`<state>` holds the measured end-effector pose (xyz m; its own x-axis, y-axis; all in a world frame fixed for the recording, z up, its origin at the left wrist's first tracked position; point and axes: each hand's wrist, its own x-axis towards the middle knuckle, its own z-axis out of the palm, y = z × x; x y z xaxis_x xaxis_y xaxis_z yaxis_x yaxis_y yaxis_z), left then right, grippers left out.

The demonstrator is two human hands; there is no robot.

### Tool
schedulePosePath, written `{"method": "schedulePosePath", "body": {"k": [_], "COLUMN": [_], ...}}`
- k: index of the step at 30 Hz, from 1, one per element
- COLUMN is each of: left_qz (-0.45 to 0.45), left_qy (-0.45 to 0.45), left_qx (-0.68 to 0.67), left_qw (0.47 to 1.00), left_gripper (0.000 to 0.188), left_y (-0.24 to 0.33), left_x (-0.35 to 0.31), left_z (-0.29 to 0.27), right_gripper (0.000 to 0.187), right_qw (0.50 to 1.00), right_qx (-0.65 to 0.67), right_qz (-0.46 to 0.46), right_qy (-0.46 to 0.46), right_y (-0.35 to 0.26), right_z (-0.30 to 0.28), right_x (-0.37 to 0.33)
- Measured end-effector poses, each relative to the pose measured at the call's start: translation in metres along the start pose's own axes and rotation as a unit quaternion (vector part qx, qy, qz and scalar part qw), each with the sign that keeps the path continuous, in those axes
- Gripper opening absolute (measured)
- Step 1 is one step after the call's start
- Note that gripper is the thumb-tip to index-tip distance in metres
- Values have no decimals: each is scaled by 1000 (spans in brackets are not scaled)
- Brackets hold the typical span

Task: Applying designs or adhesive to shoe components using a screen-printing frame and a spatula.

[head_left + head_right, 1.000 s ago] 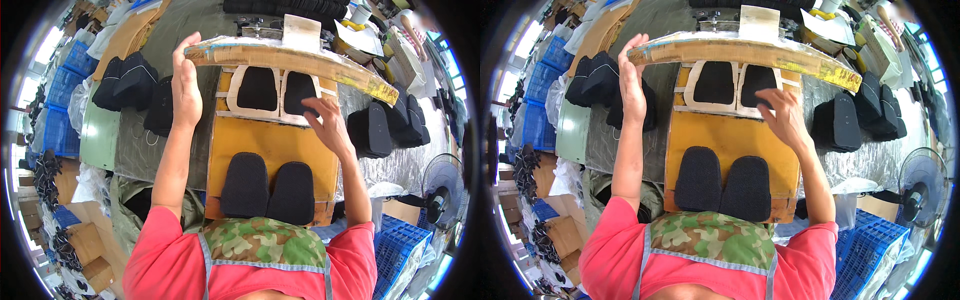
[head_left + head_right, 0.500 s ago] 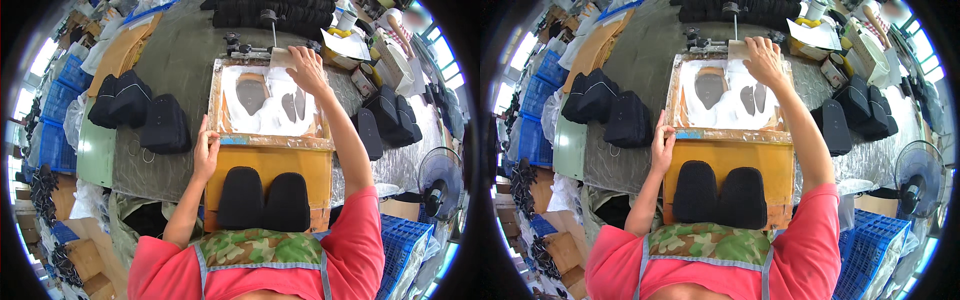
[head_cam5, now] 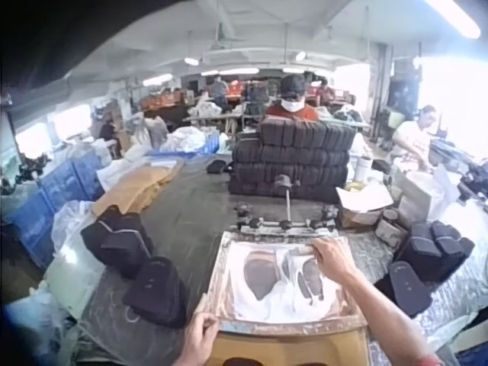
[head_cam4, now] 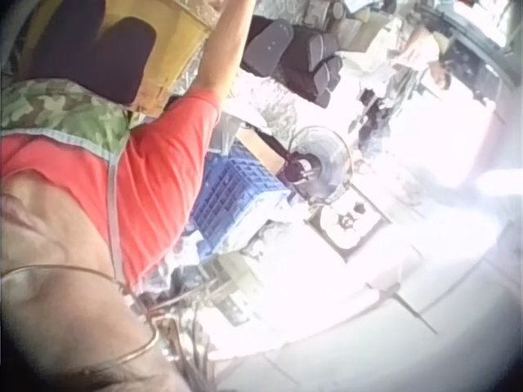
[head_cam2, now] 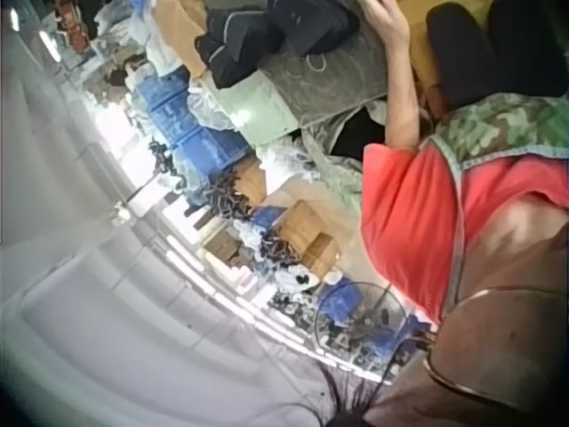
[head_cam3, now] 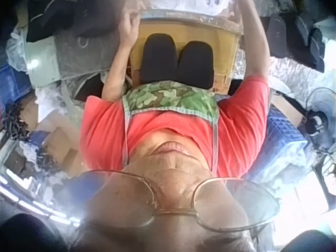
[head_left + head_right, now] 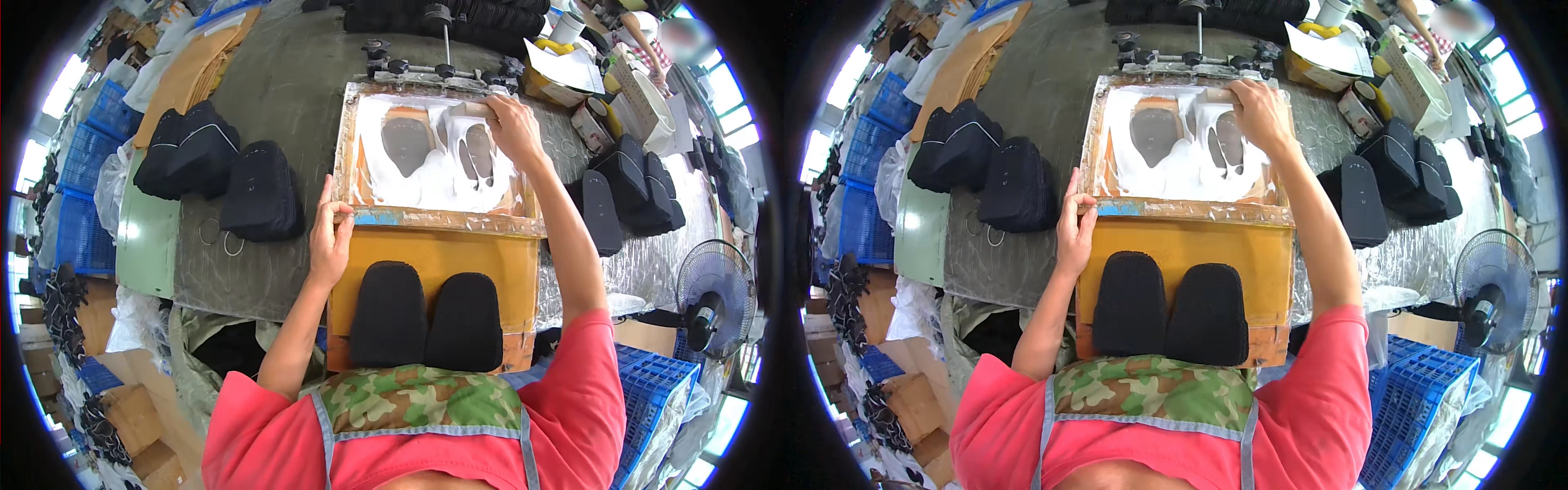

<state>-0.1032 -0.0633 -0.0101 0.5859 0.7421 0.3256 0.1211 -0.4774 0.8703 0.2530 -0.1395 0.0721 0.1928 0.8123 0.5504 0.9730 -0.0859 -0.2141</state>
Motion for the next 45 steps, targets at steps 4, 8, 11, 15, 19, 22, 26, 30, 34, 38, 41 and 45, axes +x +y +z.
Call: {"method": "schedulePosePath", "body": {"k": [4,8,11,15,19,22,26,30,34,38,41,45], "left_qz": [46,41,19,28,64,13,40,38,-18,3,100,139], "left_qy": [17,24,21,21,23,16,30,21,0,51,75,66], "left_qx": [45,62,58,19,31,17,59,43,-47,-133,-60,13], "left_qw": [998,997,998,999,997,1000,997,998,999,990,990,988], "left_gripper": [6,5,7,8,8,8,7,8,10,18,30,35], "left_y": [-4,-4,-2,-2,-2,-4,-7,2,15,48,90,124], "left_x": [-3,-5,-9,-4,2,-6,-9,-4,4,11,49,94], "left_z": [-3,-8,-10,-2,6,-7,-16,-9,2,-20,-36,-43], "right_gripper": [12,14,14,20,15,17,20,22,22,39,22,12], "right_qw": [998,994,981,983,999,996,977,984,993,990,991,917], "right_qx": [-20,12,73,90,28,52,139,91,-45,-130,116,282], "right_qz": [34,52,86,95,15,-29,-72,-8,43,-37,-70,-145], "right_qy": [-42,-96,-158,-130,-34,-66,-141,-156,-98,30,-18,-243], "right_y": [-22,-89,-113,-95,-69,-99,-109,-62,-6,-24,-73,-120], "right_z": [6,-26,-16,42,80,64,9,1,24,-15,-127,-218], "right_x": [-34,-68,-35,47,45,6,-26,11,65,86,68,3]}}
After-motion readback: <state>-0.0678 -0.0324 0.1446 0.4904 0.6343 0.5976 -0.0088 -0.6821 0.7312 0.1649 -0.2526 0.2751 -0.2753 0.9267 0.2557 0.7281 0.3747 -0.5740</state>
